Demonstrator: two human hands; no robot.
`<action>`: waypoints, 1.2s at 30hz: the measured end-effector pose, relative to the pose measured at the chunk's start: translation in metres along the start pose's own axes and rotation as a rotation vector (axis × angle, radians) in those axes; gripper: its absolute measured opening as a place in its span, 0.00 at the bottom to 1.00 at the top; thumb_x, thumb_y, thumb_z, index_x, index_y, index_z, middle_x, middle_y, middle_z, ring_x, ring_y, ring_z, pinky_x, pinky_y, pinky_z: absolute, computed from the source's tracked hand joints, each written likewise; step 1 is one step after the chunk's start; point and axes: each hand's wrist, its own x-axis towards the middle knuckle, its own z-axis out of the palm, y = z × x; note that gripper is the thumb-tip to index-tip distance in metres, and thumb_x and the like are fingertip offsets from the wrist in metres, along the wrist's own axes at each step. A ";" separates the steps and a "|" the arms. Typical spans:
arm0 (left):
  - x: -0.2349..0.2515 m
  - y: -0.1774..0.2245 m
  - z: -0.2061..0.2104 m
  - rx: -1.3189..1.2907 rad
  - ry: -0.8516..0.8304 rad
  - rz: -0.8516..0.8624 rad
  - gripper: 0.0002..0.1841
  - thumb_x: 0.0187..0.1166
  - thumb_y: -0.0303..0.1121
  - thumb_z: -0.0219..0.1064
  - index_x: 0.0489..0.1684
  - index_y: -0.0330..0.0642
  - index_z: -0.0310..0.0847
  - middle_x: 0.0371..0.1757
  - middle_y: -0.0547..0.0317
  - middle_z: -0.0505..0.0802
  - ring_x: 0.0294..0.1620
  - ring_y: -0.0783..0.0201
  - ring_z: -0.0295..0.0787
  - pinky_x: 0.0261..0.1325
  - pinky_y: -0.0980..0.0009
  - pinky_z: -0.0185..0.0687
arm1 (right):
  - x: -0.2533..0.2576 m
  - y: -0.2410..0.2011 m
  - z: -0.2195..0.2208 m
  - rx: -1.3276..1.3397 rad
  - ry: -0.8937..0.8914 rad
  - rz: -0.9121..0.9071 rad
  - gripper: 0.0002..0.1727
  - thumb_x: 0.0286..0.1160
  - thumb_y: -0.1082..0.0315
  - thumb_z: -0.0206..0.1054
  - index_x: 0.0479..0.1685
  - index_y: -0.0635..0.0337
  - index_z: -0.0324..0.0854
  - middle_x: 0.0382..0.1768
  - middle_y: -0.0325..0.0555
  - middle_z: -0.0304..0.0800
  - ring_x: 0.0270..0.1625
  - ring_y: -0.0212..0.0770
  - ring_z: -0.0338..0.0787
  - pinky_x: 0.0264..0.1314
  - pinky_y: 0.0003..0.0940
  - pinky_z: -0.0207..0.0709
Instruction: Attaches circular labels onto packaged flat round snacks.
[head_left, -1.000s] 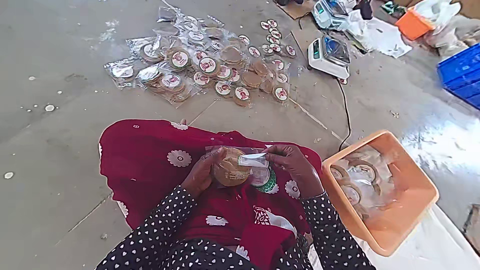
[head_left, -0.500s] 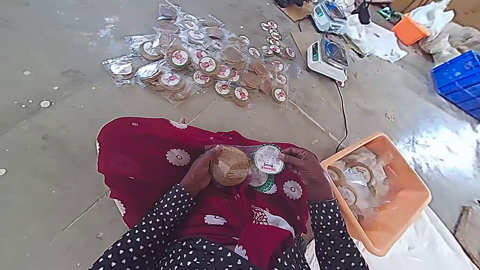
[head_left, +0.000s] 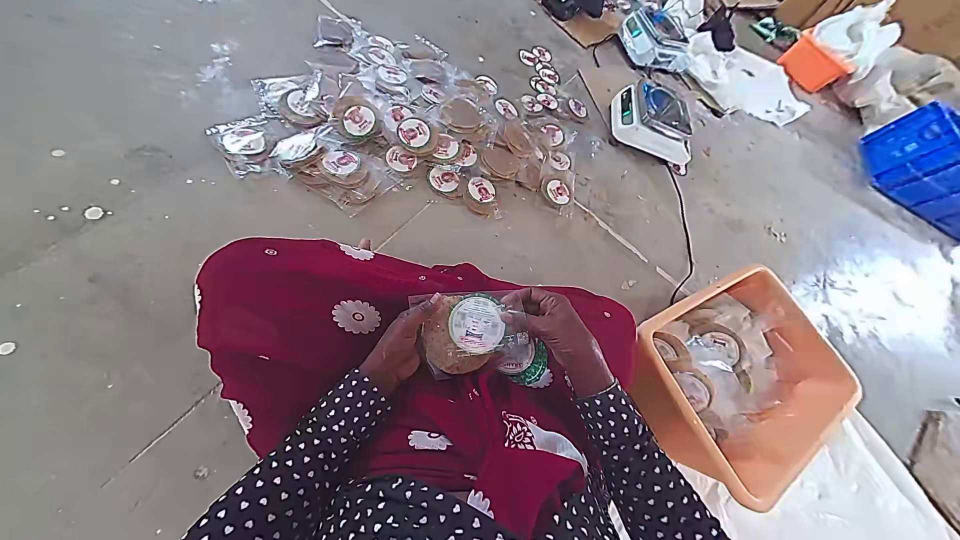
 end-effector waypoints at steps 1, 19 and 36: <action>0.001 0.000 -0.001 -0.013 0.002 0.003 0.18 0.92 0.40 0.52 0.63 0.38 0.80 0.52 0.52 0.93 0.55 0.61 0.91 0.62 0.61 0.87 | 0.000 0.000 0.003 0.001 0.026 -0.018 0.12 0.65 0.78 0.77 0.47 0.64 0.86 0.33 0.43 0.92 0.33 0.32 0.90 0.39 0.27 0.87; -0.008 -0.002 0.005 0.029 0.050 0.083 0.16 0.85 0.24 0.53 0.68 0.37 0.71 0.49 0.56 0.94 0.49 0.64 0.94 0.54 0.63 0.93 | -0.032 0.008 0.040 0.042 0.252 -0.107 0.51 0.64 0.67 0.80 0.90 0.63 0.54 0.69 0.59 0.82 0.63 0.45 0.88 0.65 0.43 0.84; 0.007 -0.012 -0.005 0.101 -0.300 0.004 0.17 0.89 0.39 0.50 0.66 0.46 0.80 0.53 0.52 0.94 0.51 0.54 0.95 0.53 0.58 0.94 | -0.118 0.027 -0.211 -0.137 1.176 -0.190 0.14 0.82 0.74 0.63 0.61 0.70 0.82 0.51 0.50 0.91 0.51 0.38 0.91 0.58 0.37 0.86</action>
